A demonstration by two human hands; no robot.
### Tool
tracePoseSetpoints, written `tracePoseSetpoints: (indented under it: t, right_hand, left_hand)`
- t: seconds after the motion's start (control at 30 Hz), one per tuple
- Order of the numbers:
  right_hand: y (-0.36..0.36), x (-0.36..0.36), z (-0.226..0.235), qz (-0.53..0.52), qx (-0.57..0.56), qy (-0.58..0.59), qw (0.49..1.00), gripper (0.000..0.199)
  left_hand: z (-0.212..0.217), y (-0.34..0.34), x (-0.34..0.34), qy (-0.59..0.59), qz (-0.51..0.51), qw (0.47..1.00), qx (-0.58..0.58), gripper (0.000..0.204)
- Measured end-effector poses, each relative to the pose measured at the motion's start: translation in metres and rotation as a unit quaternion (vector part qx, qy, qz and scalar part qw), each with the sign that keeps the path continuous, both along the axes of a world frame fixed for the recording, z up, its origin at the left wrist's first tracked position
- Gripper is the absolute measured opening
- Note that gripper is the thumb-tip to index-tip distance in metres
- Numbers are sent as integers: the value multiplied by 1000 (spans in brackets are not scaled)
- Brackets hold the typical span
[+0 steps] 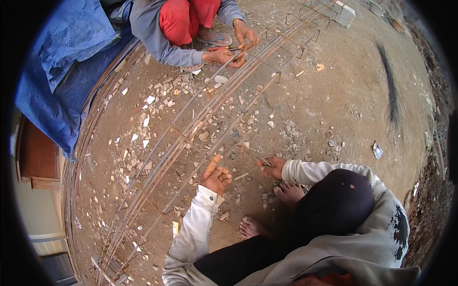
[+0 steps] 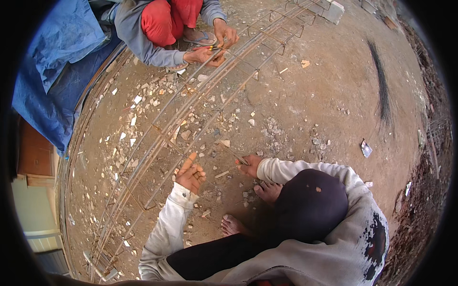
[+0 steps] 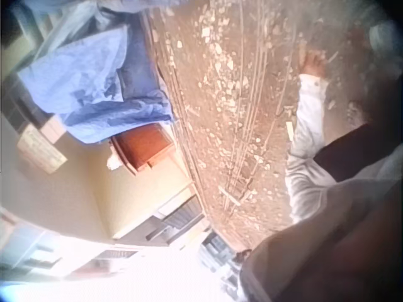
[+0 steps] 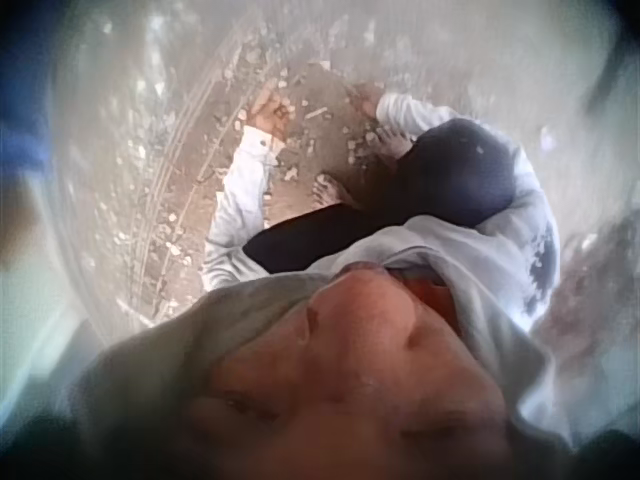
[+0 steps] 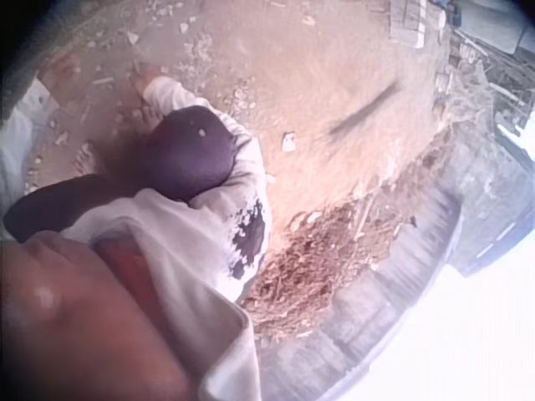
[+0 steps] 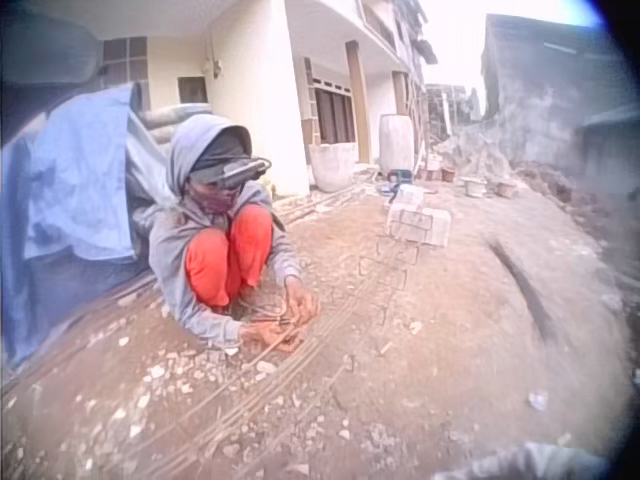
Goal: The person sits on the ground and assembles a rebar cage by tying intersecting steel bars together with wire. They use pliers to twist and secure the wire at multiple junction points, working methodically along the grid structure.
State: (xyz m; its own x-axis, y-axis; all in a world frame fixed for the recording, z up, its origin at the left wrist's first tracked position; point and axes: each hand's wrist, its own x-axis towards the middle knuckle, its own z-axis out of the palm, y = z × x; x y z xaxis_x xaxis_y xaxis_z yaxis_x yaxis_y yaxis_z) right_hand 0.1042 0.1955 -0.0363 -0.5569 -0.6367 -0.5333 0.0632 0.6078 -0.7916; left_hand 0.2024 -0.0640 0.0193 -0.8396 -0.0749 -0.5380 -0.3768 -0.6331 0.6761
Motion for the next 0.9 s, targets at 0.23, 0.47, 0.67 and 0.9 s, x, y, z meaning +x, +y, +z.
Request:
tracePoseSetpoints:
  t: [0.23, 0.47, 0.67, 0.9]
  right_hand:
    - [0, 7, -6, -93, -79, -68, 990, 35]
    - [4, -12, 18, -84, -44, 4, 996, 35]
    - [-39, -29, 37, -141, -148, -220, 954, 39]
    - [-54, -50, 50, -197, -324, -397, 836, 45]
  left_hand:
    - [-1, -6, 11, -11, -24, 999, -41, 46]
    - [32, 16, -7, -39, -282, 778, -560, 26]
    - [91, -6, -81, 81, -113, 691, -709, 31]
    - [54, -94, -200, 117, 5, 663, -739, 55]
